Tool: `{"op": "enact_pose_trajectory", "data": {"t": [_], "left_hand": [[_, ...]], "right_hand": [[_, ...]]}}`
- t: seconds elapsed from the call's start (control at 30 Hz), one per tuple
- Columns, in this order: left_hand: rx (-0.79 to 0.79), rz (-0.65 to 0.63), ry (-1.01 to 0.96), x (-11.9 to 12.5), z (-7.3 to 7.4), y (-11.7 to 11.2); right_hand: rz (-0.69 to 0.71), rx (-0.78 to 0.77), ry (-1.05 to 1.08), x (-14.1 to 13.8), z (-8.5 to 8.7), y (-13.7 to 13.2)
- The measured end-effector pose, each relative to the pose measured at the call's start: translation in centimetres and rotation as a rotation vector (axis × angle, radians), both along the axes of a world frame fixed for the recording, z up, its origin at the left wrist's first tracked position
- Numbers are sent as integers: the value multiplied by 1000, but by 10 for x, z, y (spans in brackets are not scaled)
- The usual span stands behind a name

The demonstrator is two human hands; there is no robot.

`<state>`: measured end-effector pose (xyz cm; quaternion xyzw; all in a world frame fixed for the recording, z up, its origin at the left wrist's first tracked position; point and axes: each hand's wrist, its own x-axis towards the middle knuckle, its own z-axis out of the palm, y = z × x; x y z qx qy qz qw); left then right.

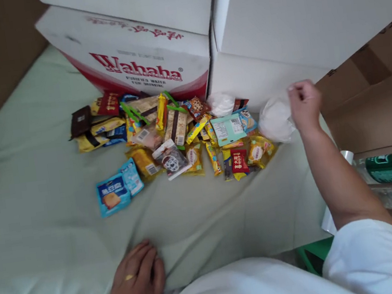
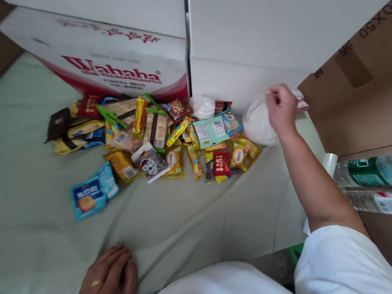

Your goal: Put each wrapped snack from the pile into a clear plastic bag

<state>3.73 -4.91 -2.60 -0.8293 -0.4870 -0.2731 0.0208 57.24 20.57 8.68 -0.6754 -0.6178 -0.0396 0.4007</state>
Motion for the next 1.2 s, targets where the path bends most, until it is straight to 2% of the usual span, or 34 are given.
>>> {"op": "enact_pose_trajectory", "data": {"t": [0.07,0.1,0.17,0.23,0.33,0.43,0.53,0.6,0.67,0.7,0.77,0.83,0.9,0.97,1.03,1.1,1.2], "left_hand": [[-11,9,-2,2,0,-1],[-18,14,-2,2,1,-2],[-33,26,-14,3,2,-4],[-50,36,-44,3,3,-6],[-78,52,-147,3,4,-9],[-108,115,-290,3,4,-9],[-149,157,-366,2,4,-7],[-210,154,-433,2,7,-6],[-363,158,-567,5,14,-6],[-493,161,-667,9,20,-6],[-847,151,-957,22,33,-6],[-1212,89,-1341,42,44,-2],[-1404,8,-1689,63,48,5],[-1411,12,-1835,76,46,14],[-1321,65,-1759,81,40,19],[-1178,95,-1553,81,35,20],[-962,77,-1311,79,35,17]], "right_hand": [[197,-90,-67,-58,1,8],[233,-117,-110,-84,-2,14],[243,-200,-200,-123,-8,26],[212,-268,-257,-144,-15,31],[171,-193,-178,-146,-17,14],[90,-81,95,-133,-15,-23],[63,-160,368,-129,-13,-51],[147,-233,555,-136,-10,-63],[307,-318,692,-154,-4,-76],[406,-379,699,-167,0,-86],[626,-514,558,-198,5,-112],[841,-601,303,-231,4,-147],[992,-646,131,-258,-5,-181],[1059,-677,98,-274,-19,-209],[1031,-710,183,-279,-34,-228],[875,-738,397,-280,-45,-239],[629,-809,796,-282,-51,-244]]}}
